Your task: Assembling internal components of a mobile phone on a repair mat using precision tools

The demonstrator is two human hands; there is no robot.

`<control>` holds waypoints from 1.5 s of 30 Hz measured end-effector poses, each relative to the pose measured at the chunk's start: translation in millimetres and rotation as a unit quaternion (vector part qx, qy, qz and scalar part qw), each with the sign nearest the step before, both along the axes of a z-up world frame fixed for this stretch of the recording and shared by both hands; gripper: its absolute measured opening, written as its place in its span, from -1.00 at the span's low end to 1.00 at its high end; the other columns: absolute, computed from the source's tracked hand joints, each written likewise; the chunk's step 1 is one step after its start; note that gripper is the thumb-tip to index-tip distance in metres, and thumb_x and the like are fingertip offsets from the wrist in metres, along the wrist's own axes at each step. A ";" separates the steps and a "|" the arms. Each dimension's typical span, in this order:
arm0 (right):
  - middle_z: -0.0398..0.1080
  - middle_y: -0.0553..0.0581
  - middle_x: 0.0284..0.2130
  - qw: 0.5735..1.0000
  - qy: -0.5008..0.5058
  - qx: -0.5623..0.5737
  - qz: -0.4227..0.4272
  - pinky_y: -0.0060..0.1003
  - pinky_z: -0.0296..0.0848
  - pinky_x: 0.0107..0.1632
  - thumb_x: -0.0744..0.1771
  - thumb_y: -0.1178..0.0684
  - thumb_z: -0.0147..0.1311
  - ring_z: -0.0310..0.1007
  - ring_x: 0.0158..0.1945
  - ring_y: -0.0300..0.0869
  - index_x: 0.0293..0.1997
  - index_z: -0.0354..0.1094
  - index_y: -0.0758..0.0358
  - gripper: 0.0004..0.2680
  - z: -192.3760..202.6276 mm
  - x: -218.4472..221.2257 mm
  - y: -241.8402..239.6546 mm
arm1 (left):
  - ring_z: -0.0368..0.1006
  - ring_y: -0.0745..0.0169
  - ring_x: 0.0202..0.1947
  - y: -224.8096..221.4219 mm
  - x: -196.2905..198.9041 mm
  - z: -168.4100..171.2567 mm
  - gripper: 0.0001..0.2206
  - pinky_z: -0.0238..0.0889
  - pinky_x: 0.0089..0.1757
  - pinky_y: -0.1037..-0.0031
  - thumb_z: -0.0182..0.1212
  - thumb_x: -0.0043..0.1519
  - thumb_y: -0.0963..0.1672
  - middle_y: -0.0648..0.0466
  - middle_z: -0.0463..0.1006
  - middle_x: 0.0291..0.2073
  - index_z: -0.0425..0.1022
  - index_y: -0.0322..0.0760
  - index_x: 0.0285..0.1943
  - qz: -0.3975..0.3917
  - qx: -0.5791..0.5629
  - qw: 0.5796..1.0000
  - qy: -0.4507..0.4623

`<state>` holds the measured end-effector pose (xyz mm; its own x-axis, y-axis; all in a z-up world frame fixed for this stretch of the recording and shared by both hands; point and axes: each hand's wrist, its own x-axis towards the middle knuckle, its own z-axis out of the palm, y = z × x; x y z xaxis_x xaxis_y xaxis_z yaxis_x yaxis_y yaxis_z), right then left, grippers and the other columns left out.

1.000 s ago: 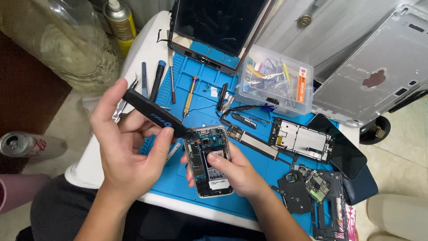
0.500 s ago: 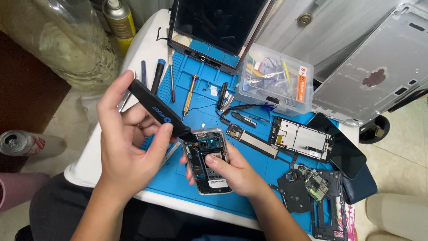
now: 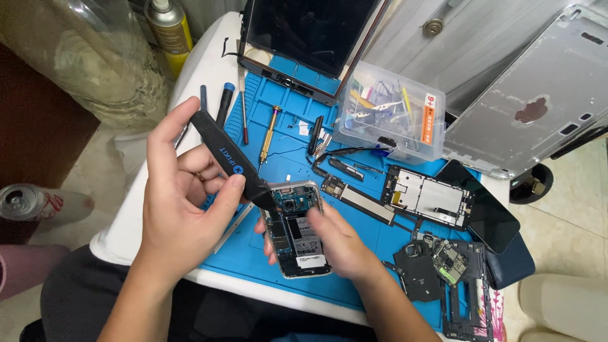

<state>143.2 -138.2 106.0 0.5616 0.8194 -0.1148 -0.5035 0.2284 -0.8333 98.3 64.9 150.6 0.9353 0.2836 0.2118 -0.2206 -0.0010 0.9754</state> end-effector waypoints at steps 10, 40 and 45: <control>0.34 0.55 0.15 0.987 0.136 0.078 -0.025 0.16 0.48 0.09 0.43 -0.38 -0.47 0.50 -0.04 0.21 0.53 -0.04 0.28 -0.42 -14.8 0.6 -10.0 | 0.51 0.23 -0.37 -8.7 -4.4 -2.7 -0.29 0.49 -0.25 0.53 0.13 0.24 -0.33 -0.26 0.59 -0.04 -0.19 -0.25 0.53 0.010 -0.019 1.000 -0.009; 0.16 0.06 0.24 0.966 -0.125 0.169 -0.154 0.18 0.10 0.57 0.32 -0.19 0.49 0.16 0.48 0.09 0.51 0.00 0.00 -0.33 1.2 18.8 -23.6 | 0.79 -0.08 -0.18 -54.2 -34.2 -30.6 -0.34 0.75 -0.06 0.25 0.46 0.14 -0.26 -0.34 0.66 -0.18 0.08 -0.39 0.34 0.038 0.108 0.968 -0.224; 0.19 0.06 0.27 0.964 -0.137 0.175 -0.145 0.16 0.05 0.61 0.31 -0.18 0.48 0.20 0.47 0.04 0.48 -0.01 -0.01 -0.34 -0.4 18.1 -22.5 | 0.77 -0.01 -0.15 -47.1 -35.5 -31.3 -0.36 0.74 -0.08 0.34 0.46 0.11 -0.27 -0.27 0.66 -0.15 0.15 -0.38 0.33 0.002 0.082 0.981 -0.175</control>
